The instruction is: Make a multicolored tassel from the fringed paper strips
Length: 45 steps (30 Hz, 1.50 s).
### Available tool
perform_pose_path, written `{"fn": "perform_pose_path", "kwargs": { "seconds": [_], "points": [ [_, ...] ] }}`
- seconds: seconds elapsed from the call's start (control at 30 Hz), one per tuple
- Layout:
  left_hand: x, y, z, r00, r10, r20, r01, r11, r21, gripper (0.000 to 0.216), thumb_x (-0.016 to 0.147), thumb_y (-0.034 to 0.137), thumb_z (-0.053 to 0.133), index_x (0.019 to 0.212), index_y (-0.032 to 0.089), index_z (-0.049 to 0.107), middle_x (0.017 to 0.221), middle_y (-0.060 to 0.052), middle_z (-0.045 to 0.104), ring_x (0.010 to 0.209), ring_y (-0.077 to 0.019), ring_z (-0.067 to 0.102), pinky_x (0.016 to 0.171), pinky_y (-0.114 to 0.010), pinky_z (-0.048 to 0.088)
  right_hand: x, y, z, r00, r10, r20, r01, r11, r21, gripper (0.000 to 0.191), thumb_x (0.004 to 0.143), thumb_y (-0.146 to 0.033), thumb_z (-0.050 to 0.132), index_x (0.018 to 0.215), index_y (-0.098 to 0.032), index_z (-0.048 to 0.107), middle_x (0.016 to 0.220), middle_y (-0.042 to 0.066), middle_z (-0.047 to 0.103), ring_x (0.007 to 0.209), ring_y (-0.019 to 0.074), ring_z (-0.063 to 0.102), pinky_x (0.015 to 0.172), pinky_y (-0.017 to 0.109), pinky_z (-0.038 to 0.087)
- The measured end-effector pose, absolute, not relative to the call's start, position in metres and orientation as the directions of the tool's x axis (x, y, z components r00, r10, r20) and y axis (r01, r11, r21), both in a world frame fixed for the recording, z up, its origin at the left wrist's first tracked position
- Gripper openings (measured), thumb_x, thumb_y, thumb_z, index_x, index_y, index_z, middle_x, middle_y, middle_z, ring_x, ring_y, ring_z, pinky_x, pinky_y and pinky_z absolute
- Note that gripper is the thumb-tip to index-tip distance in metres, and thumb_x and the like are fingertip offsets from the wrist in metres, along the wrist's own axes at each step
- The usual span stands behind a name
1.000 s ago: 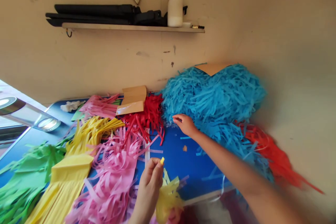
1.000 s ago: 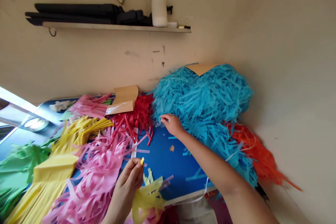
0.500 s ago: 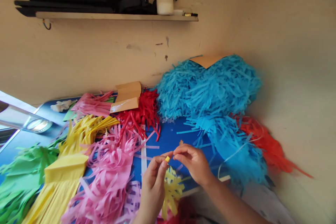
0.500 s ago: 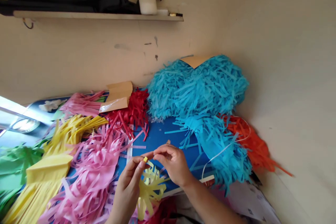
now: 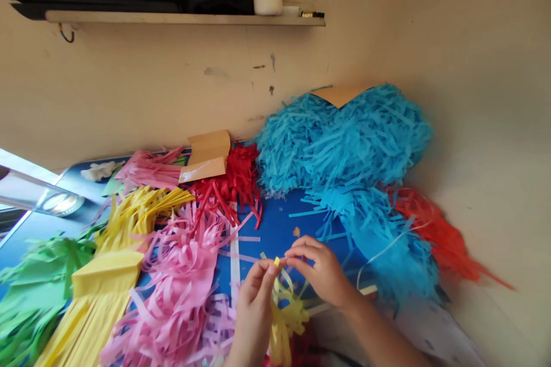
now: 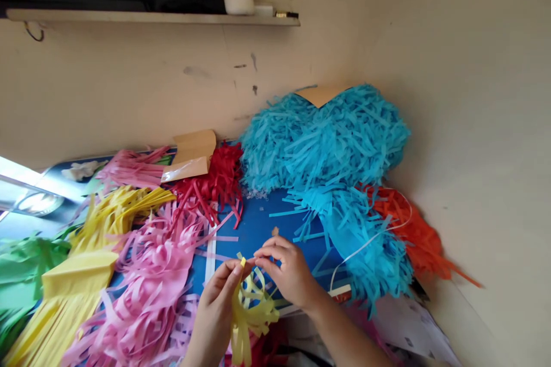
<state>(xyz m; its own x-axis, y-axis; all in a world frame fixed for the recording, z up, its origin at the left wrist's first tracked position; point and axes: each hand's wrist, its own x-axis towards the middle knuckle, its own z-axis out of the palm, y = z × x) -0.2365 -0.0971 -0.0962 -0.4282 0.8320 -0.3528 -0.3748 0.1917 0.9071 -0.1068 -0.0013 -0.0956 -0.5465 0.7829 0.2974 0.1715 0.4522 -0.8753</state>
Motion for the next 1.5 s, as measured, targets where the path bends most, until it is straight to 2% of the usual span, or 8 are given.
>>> {"fn": "perform_pose_path", "kwargs": {
  "seconds": [0.3, 0.43, 0.53, 0.83, 1.0, 1.1, 1.3, 1.5],
  "points": [
    [-0.240, -0.096, -0.084, -0.431, 0.865, -0.258, -0.175, 0.201, 0.964, 0.031, 0.081, 0.050, 0.065, 0.078, 0.019, 0.064, 0.075, -0.002, 0.068, 0.074, -0.0164, 0.062, 0.069, -0.024, 0.048, -0.102, -0.006, -0.089, -0.575, 0.746, 0.336, 0.125, 0.486, -0.865, 0.008, 0.089, -0.023, 0.064, 0.084, -0.021, 0.070, 0.084, 0.004, 0.064, 0.080, 0.0152, 0.063, 0.075, 0.025, 0.050],
    [-0.242, -0.098, -0.078, -0.432, 0.890, -0.146, 0.034, 0.178, 0.984, 0.030, 0.085, 0.049, 0.060, 0.081, 0.020, 0.066, 0.075, -0.003, 0.070, 0.072, -0.0174, 0.065, 0.066, -0.024, 0.049, -0.103, -0.011, -0.092, -0.541, 0.833, 0.111, -0.057, 0.096, -0.994, 0.010, 0.087, -0.027, 0.067, 0.080, -0.021, 0.065, 0.081, 0.002, 0.066, 0.075, 0.0145, 0.064, 0.069, 0.025, 0.051],
    [-0.241, -0.097, -0.074, -0.421, 0.901, -0.107, 0.062, 0.146, 0.987, 0.031, 0.087, 0.048, 0.057, 0.079, 0.020, 0.066, 0.072, -0.003, 0.070, 0.068, -0.0166, 0.064, 0.064, -0.024, 0.050, -0.104, -0.012, -0.096, -0.575, 0.816, -0.052, -0.186, -0.192, -0.964, 0.012, 0.084, -0.031, 0.070, 0.085, -0.021, 0.064, 0.074, -0.001, 0.067, 0.065, 0.0123, 0.065, 0.063, 0.022, 0.050],
    [-0.239, -0.096, -0.076, -0.419, 0.895, -0.155, -0.043, 0.151, 0.988, 0.029, 0.088, 0.045, 0.057, 0.077, 0.019, 0.064, 0.073, -0.003, 0.069, 0.069, -0.0154, 0.061, 0.066, -0.024, 0.048, -0.104, -0.014, -0.104, -0.533, 0.829, -0.167, -0.184, -0.306, -0.934, 0.021, 0.075, -0.036, 0.079, 0.081, -0.019, 0.070, 0.062, 0.001, 0.071, 0.058, 0.0138, 0.066, 0.057, 0.022, 0.050],
    [-0.237, -0.097, -0.078, -0.398, 0.908, -0.132, 0.010, 0.148, 0.989, 0.028, 0.090, 0.043, 0.054, 0.077, 0.020, 0.062, 0.070, -0.001, 0.066, 0.069, -0.0154, 0.061, 0.067, -0.024, 0.048, -0.103, -0.017, -0.104, -0.521, 0.836, -0.171, -0.215, -0.322, -0.922, 0.022, 0.076, -0.037, 0.079, 0.074, -0.017, 0.070, 0.057, 0.001, 0.068, 0.052, 0.0118, 0.062, 0.055, 0.021, 0.049],
    [-0.235, -0.097, -0.081, -0.420, 0.907, -0.031, 0.158, 0.107, 0.982, 0.026, 0.091, 0.039, 0.052, 0.078, 0.020, 0.063, 0.068, -0.001, 0.064, 0.063, -0.0144, 0.059, 0.061, -0.023, 0.047, -0.108, -0.018, -0.103, -0.498, 0.833, -0.241, -0.321, -0.435, -0.841, 0.024, 0.072, -0.036, 0.083, 0.069, -0.017, 0.068, 0.057, 0.000, 0.066, 0.053, 0.0094, 0.059, 0.054, 0.019, 0.047],
    [-0.233, -0.090, -0.083, -0.357, 0.904, 0.236, 0.503, -0.027, 0.864, 0.019, 0.092, 0.027, 0.052, 0.088, 0.022, 0.070, 0.074, -0.003, 0.070, 0.065, -0.0154, 0.064, 0.061, -0.024, 0.049, -0.124, -0.025, -0.107, -0.506, 0.706, -0.495, -0.553, -0.706, -0.442, 0.029, 0.056, -0.028, 0.092, 0.067, -0.018, 0.068, 0.067, -0.004, 0.062, 0.056, 0.0050, 0.054, 0.056, 0.015, 0.048],
    [-0.236, -0.087, -0.080, -0.370, 0.887, 0.275, 0.556, -0.026, 0.831, 0.015, 0.090, 0.027, 0.058, 0.084, 0.022, 0.071, 0.070, -0.001, 0.070, 0.060, -0.0141, 0.064, 0.057, -0.022, 0.047, -0.126, -0.030, -0.112, -0.472, 0.721, -0.507, -0.561, -0.689, -0.459, 0.026, 0.055, -0.025, 0.092, 0.065, -0.019, 0.069, 0.071, -0.002, 0.064, 0.057, 0.0076, 0.055, 0.056, 0.018, 0.050]
  ]
}}
